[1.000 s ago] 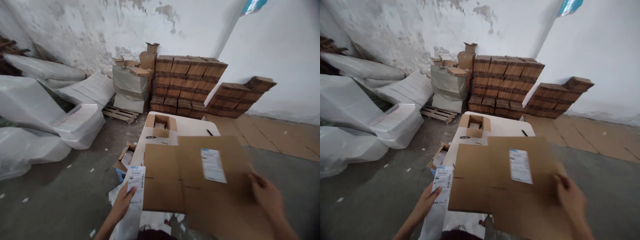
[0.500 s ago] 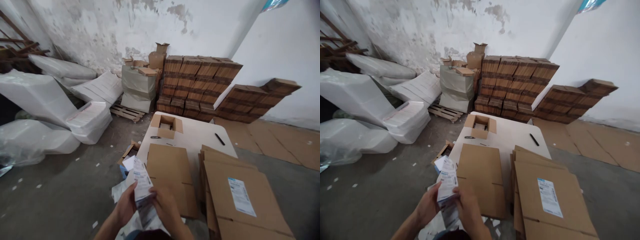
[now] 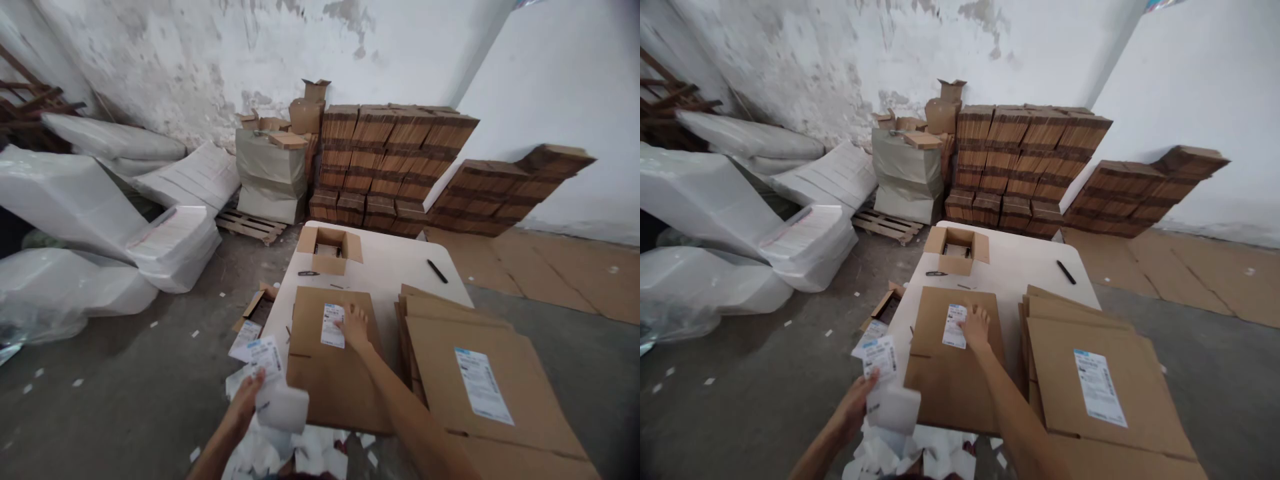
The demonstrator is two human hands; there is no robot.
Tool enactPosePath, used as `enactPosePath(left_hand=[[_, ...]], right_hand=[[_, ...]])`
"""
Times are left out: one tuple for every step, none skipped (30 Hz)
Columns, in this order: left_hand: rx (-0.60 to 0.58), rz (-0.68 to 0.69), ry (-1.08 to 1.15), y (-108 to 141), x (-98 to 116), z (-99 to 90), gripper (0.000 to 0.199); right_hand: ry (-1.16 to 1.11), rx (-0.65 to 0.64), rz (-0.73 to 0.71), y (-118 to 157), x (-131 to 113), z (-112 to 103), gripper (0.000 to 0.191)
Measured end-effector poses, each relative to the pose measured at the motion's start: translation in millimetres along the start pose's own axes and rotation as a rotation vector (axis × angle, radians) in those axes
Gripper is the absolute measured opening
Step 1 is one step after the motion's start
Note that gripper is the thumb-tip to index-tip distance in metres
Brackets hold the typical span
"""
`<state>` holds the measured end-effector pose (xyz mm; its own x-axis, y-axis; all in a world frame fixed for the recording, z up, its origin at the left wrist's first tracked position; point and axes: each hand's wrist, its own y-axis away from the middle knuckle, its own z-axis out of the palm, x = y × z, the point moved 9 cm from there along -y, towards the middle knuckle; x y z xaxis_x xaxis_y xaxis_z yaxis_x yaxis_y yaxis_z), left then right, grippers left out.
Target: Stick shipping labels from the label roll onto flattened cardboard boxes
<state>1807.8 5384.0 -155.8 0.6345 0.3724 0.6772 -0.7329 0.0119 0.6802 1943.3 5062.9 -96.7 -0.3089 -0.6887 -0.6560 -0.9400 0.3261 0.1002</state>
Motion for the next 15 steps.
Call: enactPosePath(left_hand=[[-0.057,-0.006,-0.019,-2,-9,12.9,0.029],[-0.108,-0.009,-0.037,-4,-17,23.5,0.031],[-0.145,-0.005,-0.056,-7,-23,31.1,0.033],[-0.161,0.005,-0.073,-8,-29,35.2,0.034],[-0.163,0.012,-0.081,-10,-33,36.8,0.036],[-0.159,0.015,-0.075,-11,-36,36.8,0.036],[-0.147,0.010,-0.056,-11,-38,35.7,0.036],[-0.141,0.000,-0.033,-11,-40,34.8,0.035],[-0.134,-0.017,-0.009,-11,-41,33.9,0.032],[-0.129,-0.035,0.011,-10,-43,33.6,0.029],[-0.127,-0.046,0.025,-10,-43,33.7,0.025],[-0.121,-0.050,0.025,-9,-43,33.5,0.022],[-0.108,-0.049,0.014,-9,-42,32.5,0.021],[-0.090,-0.041,-0.008,-9,-41,30.6,0.020],[-0.069,-0.030,-0.028,-9,-39,28.0,0.019]], right_hand=[[0.035,0.011,0.036,7,15,6,0.060],[0.066,0.021,0.081,17,30,10,0.069],[0.092,0.027,0.133,28,46,12,0.075],[0.112,0.030,0.187,40,60,12,0.078],[0.126,0.032,0.236,50,74,11,0.078],[0.135,0.033,0.279,59,85,10,0.077],[0.140,0.040,0.316,66,94,9,0.075],[0.147,0.054,0.352,71,101,7,0.073],[0.156,0.074,0.391,74,108,4,0.073],[0.165,0.095,0.432,76,115,0,0.073],[0.171,0.112,0.468,78,121,-4,0.073],[0.170,0.122,0.496,79,127,-7,0.073],[0.162,0.124,0.514,79,131,-10,0.070],[0.147,0.120,0.521,80,135,-13,0.066],[0.129,0.118,0.520,82,137,-16,0.062]])
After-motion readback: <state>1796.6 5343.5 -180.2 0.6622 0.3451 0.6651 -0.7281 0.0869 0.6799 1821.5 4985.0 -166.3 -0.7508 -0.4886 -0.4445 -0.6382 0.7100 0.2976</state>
